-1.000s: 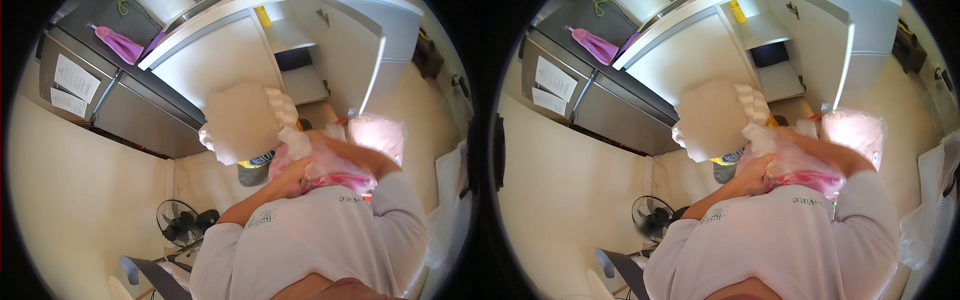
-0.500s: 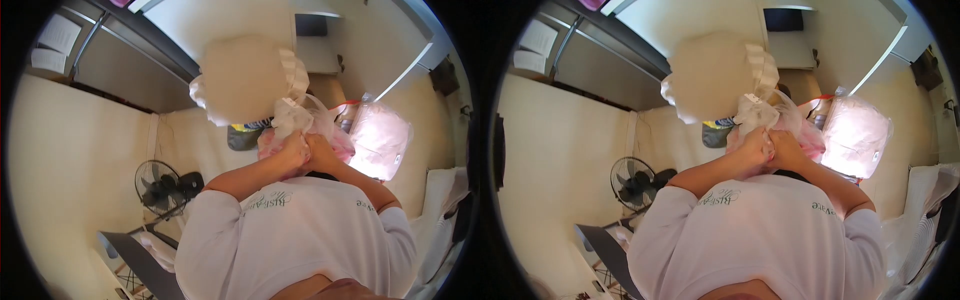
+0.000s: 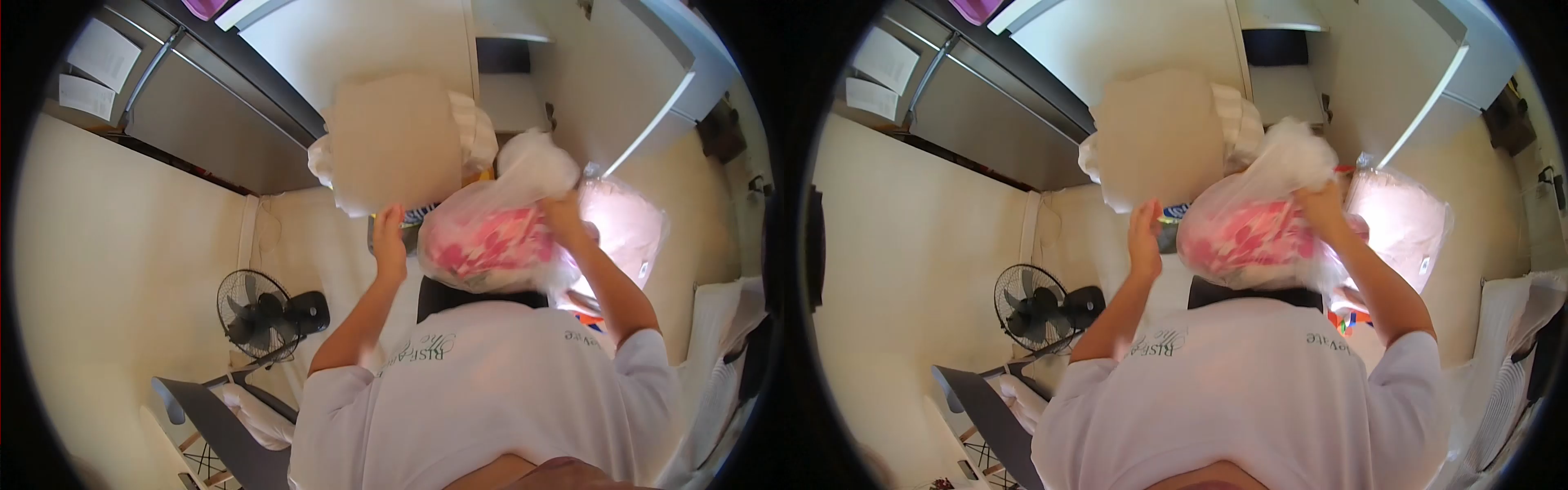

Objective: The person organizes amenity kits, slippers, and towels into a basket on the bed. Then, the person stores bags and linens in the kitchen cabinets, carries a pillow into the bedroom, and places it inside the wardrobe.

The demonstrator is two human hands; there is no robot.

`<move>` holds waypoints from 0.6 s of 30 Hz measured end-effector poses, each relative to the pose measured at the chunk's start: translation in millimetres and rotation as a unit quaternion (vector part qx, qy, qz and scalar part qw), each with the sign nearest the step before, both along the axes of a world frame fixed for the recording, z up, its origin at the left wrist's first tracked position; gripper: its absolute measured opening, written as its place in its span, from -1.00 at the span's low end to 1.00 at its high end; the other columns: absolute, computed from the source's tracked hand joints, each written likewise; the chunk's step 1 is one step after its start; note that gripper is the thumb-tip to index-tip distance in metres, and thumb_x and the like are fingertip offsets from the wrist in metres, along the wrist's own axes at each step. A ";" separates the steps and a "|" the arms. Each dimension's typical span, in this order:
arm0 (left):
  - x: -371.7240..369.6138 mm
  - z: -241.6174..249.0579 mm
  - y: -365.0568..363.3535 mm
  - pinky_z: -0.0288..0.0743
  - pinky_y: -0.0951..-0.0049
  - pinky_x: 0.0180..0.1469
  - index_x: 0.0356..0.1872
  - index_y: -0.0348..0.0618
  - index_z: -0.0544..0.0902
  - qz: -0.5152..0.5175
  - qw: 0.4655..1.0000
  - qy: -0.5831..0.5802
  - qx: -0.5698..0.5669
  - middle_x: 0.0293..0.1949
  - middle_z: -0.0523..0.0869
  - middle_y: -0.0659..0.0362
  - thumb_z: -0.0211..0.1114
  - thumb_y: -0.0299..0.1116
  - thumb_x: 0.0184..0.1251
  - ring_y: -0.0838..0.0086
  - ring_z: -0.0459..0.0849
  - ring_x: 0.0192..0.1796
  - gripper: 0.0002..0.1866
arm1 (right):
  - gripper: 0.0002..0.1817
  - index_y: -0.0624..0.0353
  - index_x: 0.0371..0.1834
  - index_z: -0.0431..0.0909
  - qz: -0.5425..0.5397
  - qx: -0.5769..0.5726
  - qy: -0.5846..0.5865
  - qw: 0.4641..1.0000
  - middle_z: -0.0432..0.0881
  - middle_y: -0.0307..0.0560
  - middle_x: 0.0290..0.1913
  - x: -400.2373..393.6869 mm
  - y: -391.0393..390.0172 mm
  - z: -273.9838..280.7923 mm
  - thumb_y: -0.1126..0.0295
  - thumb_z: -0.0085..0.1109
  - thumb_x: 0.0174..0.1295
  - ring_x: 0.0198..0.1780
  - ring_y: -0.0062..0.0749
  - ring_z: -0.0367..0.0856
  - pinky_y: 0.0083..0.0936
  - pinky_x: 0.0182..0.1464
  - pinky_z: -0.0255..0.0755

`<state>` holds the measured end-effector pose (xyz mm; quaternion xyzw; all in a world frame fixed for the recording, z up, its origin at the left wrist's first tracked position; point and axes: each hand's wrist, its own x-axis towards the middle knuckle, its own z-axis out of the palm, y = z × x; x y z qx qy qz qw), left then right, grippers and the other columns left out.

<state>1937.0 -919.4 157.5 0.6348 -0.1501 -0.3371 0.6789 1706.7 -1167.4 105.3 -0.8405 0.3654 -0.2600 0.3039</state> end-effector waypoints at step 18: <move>-81.5 -16.7 -263.9 -0.21 -0.15 0.40 0.49 0.12 -0.05 -0.376 0.668 0.638 -0.073 0.42 0.20 0.04 -0.03 0.63 -0.07 0.10 0.15 0.44 0.16 | -0.70 0.19 -0.04 0.48 -0.191 0.382 -0.695 0.578 0.62 -0.07 -0.14 84.7 -149.5 232.0 0.23 0.01 0.30 -0.17 -0.25 0.62 -0.24 -0.17 0.55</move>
